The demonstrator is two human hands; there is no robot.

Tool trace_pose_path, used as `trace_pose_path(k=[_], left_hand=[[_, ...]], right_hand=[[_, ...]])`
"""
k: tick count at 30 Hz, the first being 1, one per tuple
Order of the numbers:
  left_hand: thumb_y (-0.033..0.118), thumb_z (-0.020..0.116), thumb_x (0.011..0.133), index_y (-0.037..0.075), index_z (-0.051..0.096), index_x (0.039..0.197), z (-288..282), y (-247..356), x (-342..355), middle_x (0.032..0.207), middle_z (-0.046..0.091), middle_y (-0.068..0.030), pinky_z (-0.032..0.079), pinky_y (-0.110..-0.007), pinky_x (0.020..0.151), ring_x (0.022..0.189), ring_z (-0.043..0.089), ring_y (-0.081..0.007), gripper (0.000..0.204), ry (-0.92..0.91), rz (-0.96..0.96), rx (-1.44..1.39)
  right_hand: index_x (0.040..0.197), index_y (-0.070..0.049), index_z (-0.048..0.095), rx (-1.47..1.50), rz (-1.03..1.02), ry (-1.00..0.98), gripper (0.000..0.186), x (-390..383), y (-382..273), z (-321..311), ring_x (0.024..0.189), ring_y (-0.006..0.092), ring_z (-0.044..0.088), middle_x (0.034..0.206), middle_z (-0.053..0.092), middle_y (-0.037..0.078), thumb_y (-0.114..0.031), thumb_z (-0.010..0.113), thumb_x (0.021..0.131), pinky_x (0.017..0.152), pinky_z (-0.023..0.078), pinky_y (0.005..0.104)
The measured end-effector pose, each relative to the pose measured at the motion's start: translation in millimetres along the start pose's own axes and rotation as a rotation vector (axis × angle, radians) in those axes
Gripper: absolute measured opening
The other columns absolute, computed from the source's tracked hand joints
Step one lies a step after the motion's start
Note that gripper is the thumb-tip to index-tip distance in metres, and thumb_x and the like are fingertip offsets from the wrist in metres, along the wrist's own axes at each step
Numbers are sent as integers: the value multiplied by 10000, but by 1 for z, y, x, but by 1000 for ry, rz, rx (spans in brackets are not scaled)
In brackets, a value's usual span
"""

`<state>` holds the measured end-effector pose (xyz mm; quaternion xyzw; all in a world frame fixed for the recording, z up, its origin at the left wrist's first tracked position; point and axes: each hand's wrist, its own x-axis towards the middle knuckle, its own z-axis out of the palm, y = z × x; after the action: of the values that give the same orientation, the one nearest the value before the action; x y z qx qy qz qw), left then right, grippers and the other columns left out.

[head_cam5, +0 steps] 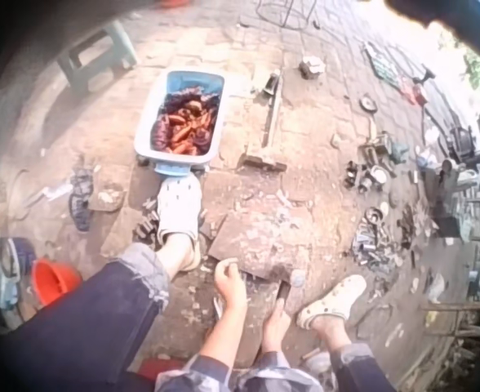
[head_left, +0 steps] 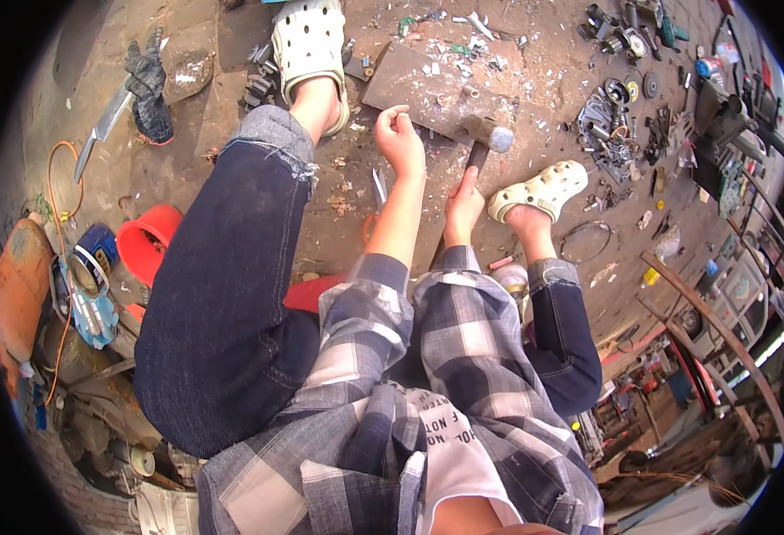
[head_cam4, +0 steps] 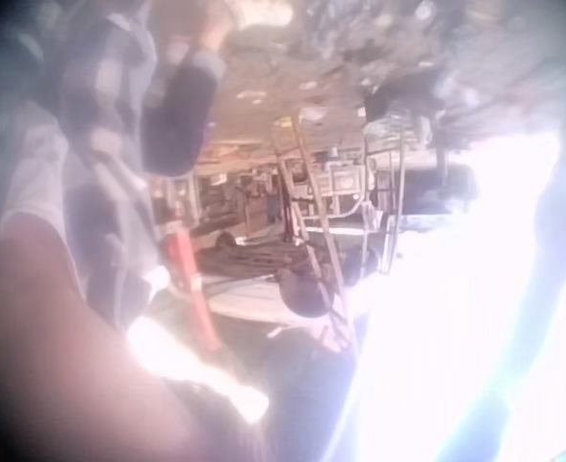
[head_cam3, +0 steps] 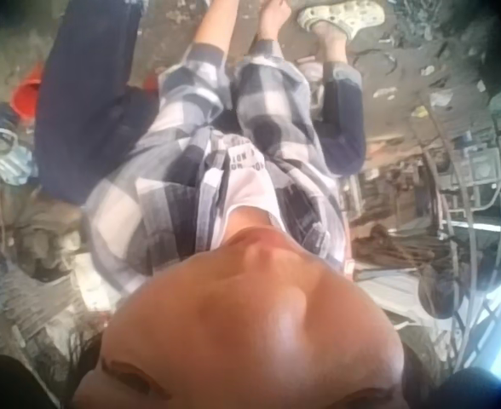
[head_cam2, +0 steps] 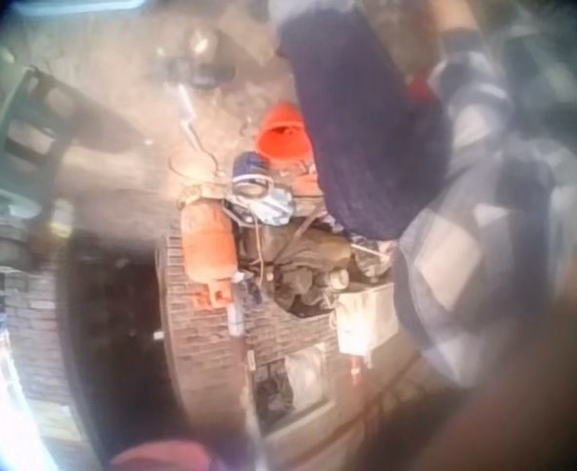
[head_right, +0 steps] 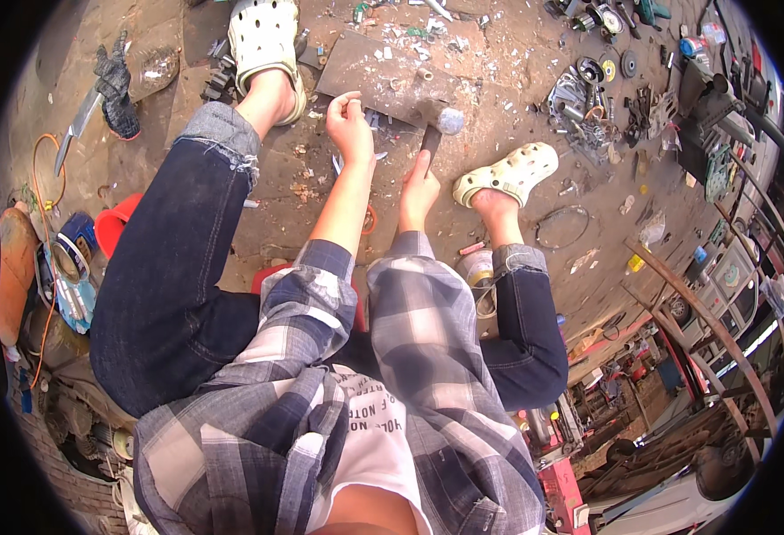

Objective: The person sits on the ground and uses a hammer and orange-handled shears to shape small metal pieces. They repeatedly strike the pieces on a metal plate and trim them with the shears.

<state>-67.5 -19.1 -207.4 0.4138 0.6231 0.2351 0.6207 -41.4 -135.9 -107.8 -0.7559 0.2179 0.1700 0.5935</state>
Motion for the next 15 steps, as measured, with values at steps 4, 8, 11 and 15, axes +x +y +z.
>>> trace_pose_path(k=[4,8,11,15], left_hand=[[18,514,870,32,633,937,-6,-3,0,777,543,36,369,-214,586,638,442,-54,137,26,-14,39],[23,523,870,31,637,937,-3,-4,0,785,549,32,378,-213,598,654,454,-58,132,53,-23,34],[24,531,874,29,636,939,1,-5,-1,791,560,24,396,-216,622,673,473,-65,123,6,-5,39],[21,526,862,28,623,925,0,0,-2,880,563,-33,438,-269,698,754,528,-126,116,-27,66,96]], right_hand=[[678,-66,433,115,-109,-14,626,-12,-23,0,430,90,342,532,381,-10,-654,447,893,411,231,220],[677,-66,442,183,-281,-99,616,-15,-47,2,435,91,353,537,392,-10,-642,463,893,412,240,222],[676,-66,448,164,-234,-69,608,-9,-43,-1,438,91,362,541,399,-9,-633,475,893,412,246,224],[674,-66,457,147,-77,24,598,-12,-33,-3,443,92,373,547,409,-8,-621,490,894,413,255,226]])
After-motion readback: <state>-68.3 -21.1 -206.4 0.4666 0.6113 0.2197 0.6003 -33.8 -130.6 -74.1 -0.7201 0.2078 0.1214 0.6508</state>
